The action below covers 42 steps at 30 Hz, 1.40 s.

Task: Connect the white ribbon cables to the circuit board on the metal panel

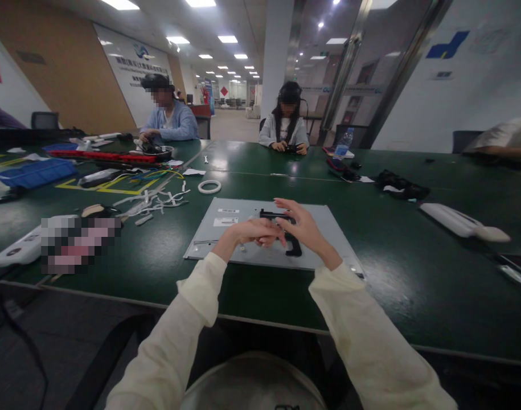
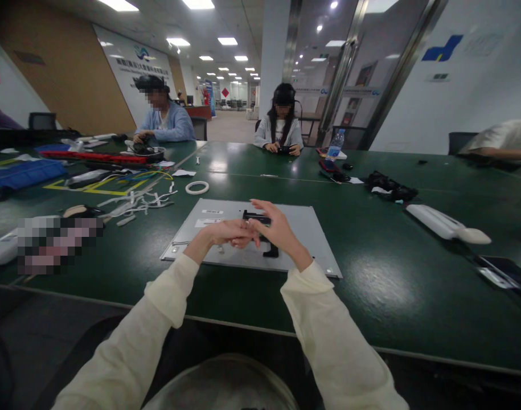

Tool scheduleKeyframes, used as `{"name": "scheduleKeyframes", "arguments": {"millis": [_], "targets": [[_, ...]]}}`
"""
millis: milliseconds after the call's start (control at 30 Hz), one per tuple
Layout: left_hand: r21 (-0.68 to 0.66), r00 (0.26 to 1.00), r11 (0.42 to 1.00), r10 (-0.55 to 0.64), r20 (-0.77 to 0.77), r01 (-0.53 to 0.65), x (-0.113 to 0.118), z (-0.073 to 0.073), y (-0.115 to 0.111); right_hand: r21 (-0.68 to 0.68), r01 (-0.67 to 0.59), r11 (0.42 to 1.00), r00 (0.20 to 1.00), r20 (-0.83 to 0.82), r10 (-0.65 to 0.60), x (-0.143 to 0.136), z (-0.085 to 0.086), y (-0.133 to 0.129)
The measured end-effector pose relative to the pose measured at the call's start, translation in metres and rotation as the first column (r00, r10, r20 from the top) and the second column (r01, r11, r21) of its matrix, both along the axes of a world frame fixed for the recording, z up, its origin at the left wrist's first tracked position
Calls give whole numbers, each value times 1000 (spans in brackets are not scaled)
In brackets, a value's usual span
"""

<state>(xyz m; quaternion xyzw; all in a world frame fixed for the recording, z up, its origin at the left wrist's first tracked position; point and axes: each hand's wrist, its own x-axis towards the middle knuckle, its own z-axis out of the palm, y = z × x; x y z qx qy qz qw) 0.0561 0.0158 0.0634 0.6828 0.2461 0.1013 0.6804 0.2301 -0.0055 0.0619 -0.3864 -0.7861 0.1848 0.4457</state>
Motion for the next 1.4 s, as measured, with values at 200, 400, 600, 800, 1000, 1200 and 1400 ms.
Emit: {"name": "scheduleKeyframes", "arguments": {"millis": [200, 400, 600, 800, 1000, 1200, 1400], "targets": [[-25, 966, 976, -218, -141, 217, 4, -13, -2, -30, -225, 974, 968, 111, 227, -35, 6, -24], [-41, 837, 866, -494, -236, 499, 10, 8, -18, -104, 128, 986, 957, -249, -151, -25, 10, -15], [-5, 969, 973, -232, -89, 232, -2, 8, -12, -260, 244, 934, 761, -545, -351, 4, 4, 8], [-343, 934, 893, 343, 96, -293, -7, 3, 11, -283, 181, 942, 758, -570, -317, 5, -1, 12], [-469, 934, 839, 350, 76, -277, 0, 3, 7, -287, 129, 949, 814, -517, -267, 2, 1, 7], [-388, 921, 890, 335, 197, -241, 2, -6, 4, -428, -241, 871, 749, -653, -114, 9, 4, 0], [-125, 887, 905, 424, 183, -407, 4, -7, -1, -583, -409, 702, 764, -639, -86, 30, 7, -8]]}}
